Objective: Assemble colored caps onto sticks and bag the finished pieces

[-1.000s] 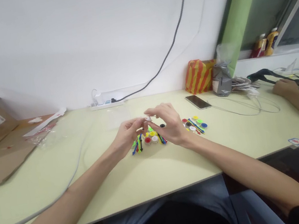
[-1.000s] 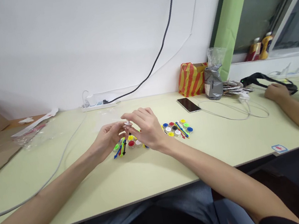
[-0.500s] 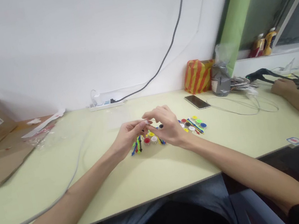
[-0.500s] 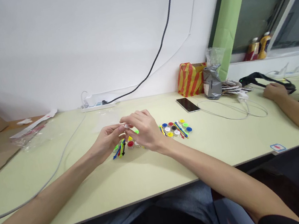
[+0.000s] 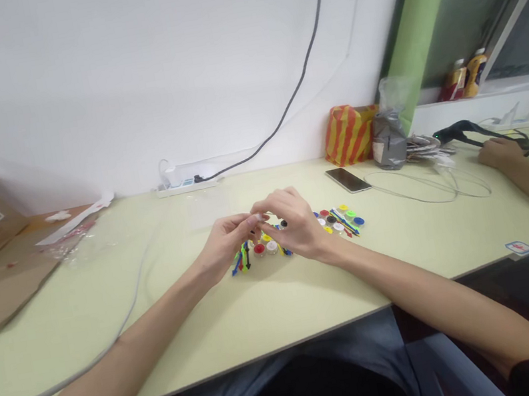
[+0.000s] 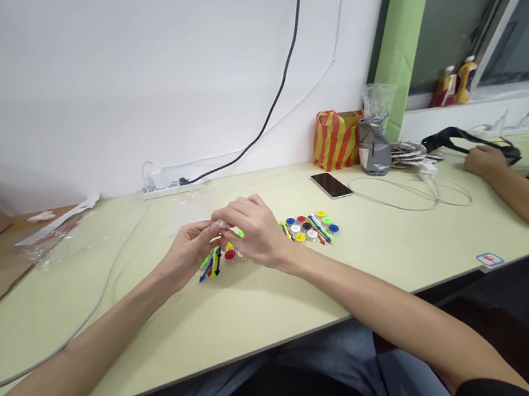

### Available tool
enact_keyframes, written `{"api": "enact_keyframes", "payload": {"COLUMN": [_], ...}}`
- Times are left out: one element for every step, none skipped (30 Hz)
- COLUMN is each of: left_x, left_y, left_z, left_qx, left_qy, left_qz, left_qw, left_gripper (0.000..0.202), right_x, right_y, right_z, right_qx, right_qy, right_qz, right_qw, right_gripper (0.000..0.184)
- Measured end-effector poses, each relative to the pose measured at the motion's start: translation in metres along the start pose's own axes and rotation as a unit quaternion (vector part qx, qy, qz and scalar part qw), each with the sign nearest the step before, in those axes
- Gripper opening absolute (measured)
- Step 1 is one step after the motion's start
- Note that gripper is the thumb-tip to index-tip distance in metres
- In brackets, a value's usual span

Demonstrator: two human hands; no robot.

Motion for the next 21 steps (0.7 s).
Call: {"api": "enact_keyframes", "payload": {"left_x": [-0.0008,-0.0014,-0.0019,-0.0022,-0.0024,-0.0023,-0.0021,-0.0017,-0.0014,-0.0012,-0.001,-0.001,-0.0012,-0.0014,-0.0016,-0.0017,-0.0018,-0.0018,-0.0018,-0.0019,-0.002], "left_y": [-0.0003,-0.0006,-0.0009,-0.0012,-0.0014,-0.0015,-0.0015,-0.0015,-0.0015,-0.0013,-0.0012,-0.0012,-0.0012,-0.0012,-0.0011,-0.001,-0.001,-0.001,-0.0012,-0.0015,-0.0017], "left_z": [0.0001,0.0003,0.0005,0.0006,0.0008,0.0009,0.0009,0.0009,0.0009,0.0009,0.0008,0.0007,0.0006,0.0005,0.0005,0.0005,0.0005,0.0005,0.0006,0.0007,0.0007], "left_qx": [0.0,0.0,0.0,0.0,0.0,0.0,0.001,0.001,0.001,0.001,0.001,0.001,0.001,0.002,0.002,0.001,0.001,0.001,0.001,0.002,0.002], "left_qy": [0.0,0.001,0.001,0.001,0.0,0.0,0.0,0.0,0.0,0.0,0.0,-0.001,-0.002,-0.003,-0.004,-0.005,-0.005,-0.005,-0.005,-0.005,-0.005], "left_qz": [0.0,0.0,0.0,-0.001,-0.002,-0.003,-0.004,-0.004,-0.004,-0.005,-0.005,-0.006,-0.007,-0.008,-0.009,-0.01,-0.011,-0.012,-0.013,-0.014,-0.015], "left_qw": [1.0,1.0,1.0,1.0,1.0,1.0,1.0,1.0,1.0,1.0,1.0,1.0,1.0,1.0,1.0,1.0,1.0,1.0,1.0,1.0,1.0], "left_gripper": [0.037,0.037,0.037,0.037,0.037,0.037,0.037,0.037,0.038,0.038,0.038,0.037,0.037,0.037,0.036,0.036,0.036,0.036,0.035,0.036,0.036], "right_x": [0.0002,0.0003,0.0003,0.0002,0.0002,0.0003,0.0006,0.0011,0.0016,0.002,0.002,0.0017,0.0011,0.0006,0.0001,-0.0003,-0.0006,-0.0008,-0.0007,-0.0005,-0.0001], "right_y": [0.0003,0.0007,0.0011,0.0014,0.0017,0.002,0.0022,0.0025,0.0027,0.0028,0.0027,0.0023,0.0018,0.0011,0.0005,0.0,-0.0005,-0.001,-0.0013,-0.0015,-0.0016], "right_z": [0.0,-0.0001,-0.0001,-0.0002,-0.0003,-0.0004,-0.0005,-0.0006,-0.0007,-0.0008,-0.0009,-0.001,-0.0011,-0.0012,-0.0013,-0.0013,-0.0014,-0.0014,-0.0014,-0.0014,-0.0015], "right_qx": [-0.002,-0.004,-0.005,-0.006,-0.008,-0.008,-0.008,-0.009,-0.009,-0.009,-0.008,-0.005,-0.001,0.003,0.006,0.009,0.011,0.013,0.015,0.016,0.017], "right_qy": [0.0,0.0,-0.002,-0.004,-0.006,-0.007,-0.006,-0.005,-0.003,-0.001,-0.002,-0.005,-0.009,-0.013,-0.017,-0.019,-0.02,-0.02,-0.019,-0.017,-0.014], "right_qz": [-0.001,-0.002,-0.003,-0.002,-0.002,-0.001,-0.001,-0.001,0.0,0.0,0.001,0.003,0.005,0.008,0.01,0.012,0.014,0.015,0.016,0.017,0.019], "right_qw": [1.0,1.0,1.0,1.0,1.0,1.0,1.0,1.0,1.0,1.0,1.0,1.0,1.0,1.0,1.0,1.0,1.0,1.0,1.0,1.0,1.0], "right_gripper": [0.009,0.01,0.01,0.011,0.011,0.012,0.012,0.012,0.012,0.012,0.012,0.011,0.011,0.011,0.011,0.011,0.011,0.011,0.011,0.01,0.01]}}
Point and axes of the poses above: each hand's wrist, its own z-axis towards the middle knuckle, its own y-axis out of the palm, x = y × z, the point moved 8 cm from there along z, towards the middle knuckle, and after that the axes turned 9 degrees about z, right-handed, at the moved point
